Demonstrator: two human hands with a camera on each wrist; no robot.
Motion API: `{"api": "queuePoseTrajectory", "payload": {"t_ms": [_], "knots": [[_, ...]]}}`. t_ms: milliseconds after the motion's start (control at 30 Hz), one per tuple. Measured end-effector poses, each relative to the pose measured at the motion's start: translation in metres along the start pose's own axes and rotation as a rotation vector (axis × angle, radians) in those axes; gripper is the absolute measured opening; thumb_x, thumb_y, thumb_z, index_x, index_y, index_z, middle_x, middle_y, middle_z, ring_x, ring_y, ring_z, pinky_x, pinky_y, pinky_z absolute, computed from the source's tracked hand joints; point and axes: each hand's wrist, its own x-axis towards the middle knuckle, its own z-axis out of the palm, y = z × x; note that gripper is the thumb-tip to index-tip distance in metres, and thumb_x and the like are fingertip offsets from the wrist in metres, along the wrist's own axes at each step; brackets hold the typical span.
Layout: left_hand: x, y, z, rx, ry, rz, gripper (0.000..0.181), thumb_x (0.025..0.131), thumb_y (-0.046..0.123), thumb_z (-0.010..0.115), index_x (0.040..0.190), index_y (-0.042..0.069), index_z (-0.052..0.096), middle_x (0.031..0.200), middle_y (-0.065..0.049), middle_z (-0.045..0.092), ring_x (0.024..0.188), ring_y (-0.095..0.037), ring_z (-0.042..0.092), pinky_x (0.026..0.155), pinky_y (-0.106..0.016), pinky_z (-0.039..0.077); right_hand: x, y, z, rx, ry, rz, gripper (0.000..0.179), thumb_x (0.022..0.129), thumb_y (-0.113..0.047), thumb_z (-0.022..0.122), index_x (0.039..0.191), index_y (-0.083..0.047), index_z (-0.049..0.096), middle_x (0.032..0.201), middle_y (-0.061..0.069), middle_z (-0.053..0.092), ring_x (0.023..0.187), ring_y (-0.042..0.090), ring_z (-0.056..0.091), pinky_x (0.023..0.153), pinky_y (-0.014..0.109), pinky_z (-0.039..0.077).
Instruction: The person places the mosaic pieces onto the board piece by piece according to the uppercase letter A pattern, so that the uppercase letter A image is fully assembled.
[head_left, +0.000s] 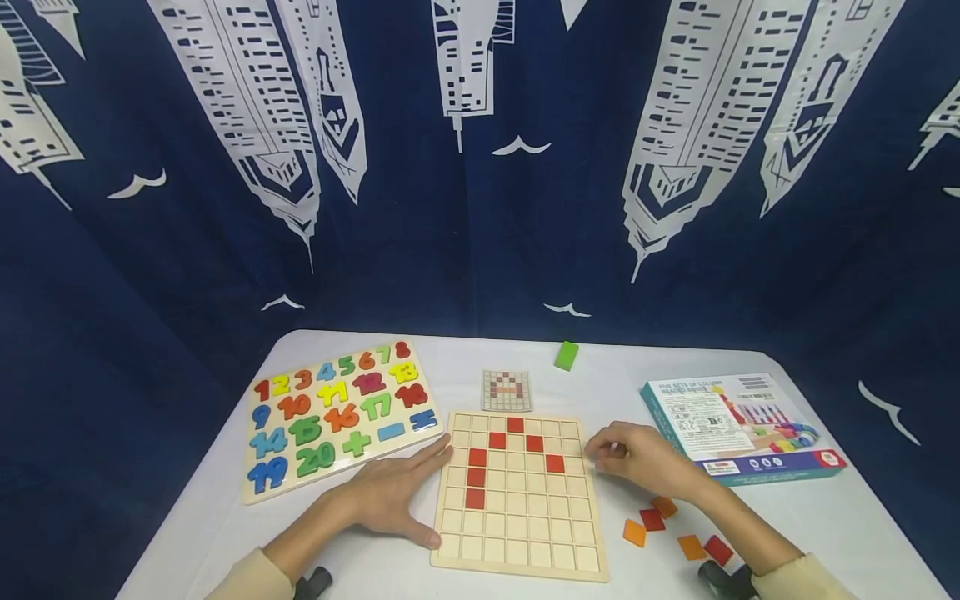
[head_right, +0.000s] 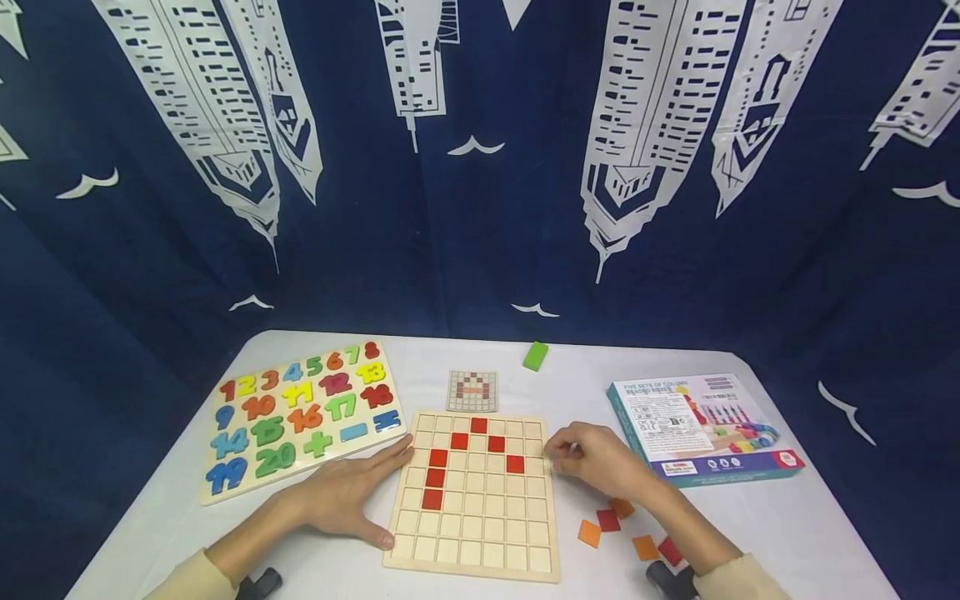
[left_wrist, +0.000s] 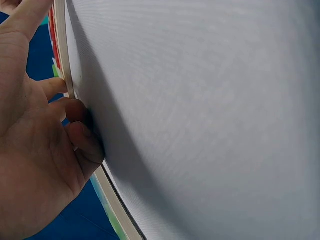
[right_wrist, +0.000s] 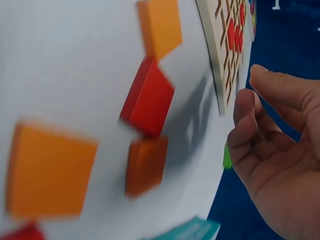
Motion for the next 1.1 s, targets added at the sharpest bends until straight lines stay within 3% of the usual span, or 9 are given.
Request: {"api": "queuePoseTrajectory", "payload": {"t_ms": [400,667,833,1100], "knots": [[-0.001,-0.001,0.001,-0.003,0.006,-0.003,0.123,0.065,0.089,0.064,0.162,0.027,0.021,0.17,0.01,0.003,0.14,-0.037,0.044,0.103,-0.059,0.042,-0.036,0.024,-0.019,0.115,-0.214,0.128,0.025,0.085,-0.023,0.08,0.109,-0.02,0.074,0.1,-0.003,0.068,0.079,0.015,0.055,0.065,0.024,0.046],[-0.001,0.0,0.001,0.004,0.004,-0.003,0.123,0.065,0.09,0.063,0.162,0.027,0.021,0.17,0.01,0.003,0.139,-0.037,0.045,0.102,-0.059,0.042,-0.051,0.031,-0.02,0.064,-0.321,0.146,0.027,0.079,-0.02,0.084,0.102,-0.027,0.071,0.097,-0.003,0.062,0.089,0.02,0.054,0.072,0.024,0.046],[0.0,0.0,0.0,0.001,0.0,-0.002,0.123,0.065,0.09,0.063,0.162,0.027,0.02,0.17,0.011,0.003,0.14,-0.036,0.043,0.103,-0.059,0.042,-0.052,0.033,-0.014,0.023,-0.325,0.167,0.029,0.077,-0.016,0.086,0.095,-0.029,0.067,0.092,-0.002,0.058,0.084,0.017,0.055,0.065,0.024,0.048],[0.0,0.0,0.0,-0.005,0.001,-0.002,0.123,0.065,0.088,0.065,0.162,0.027,0.02,0.17,0.01,0.003,0.141,-0.037,0.043,0.103,-0.059,0.042,-0.049,0.032,-0.01,-0.042,-0.286,0.111,0.031,0.076,-0.017,0.086,0.091,-0.032,0.064,0.088,-0.006,0.056,0.082,0.012,0.054,0.064,0.024,0.044]]}}
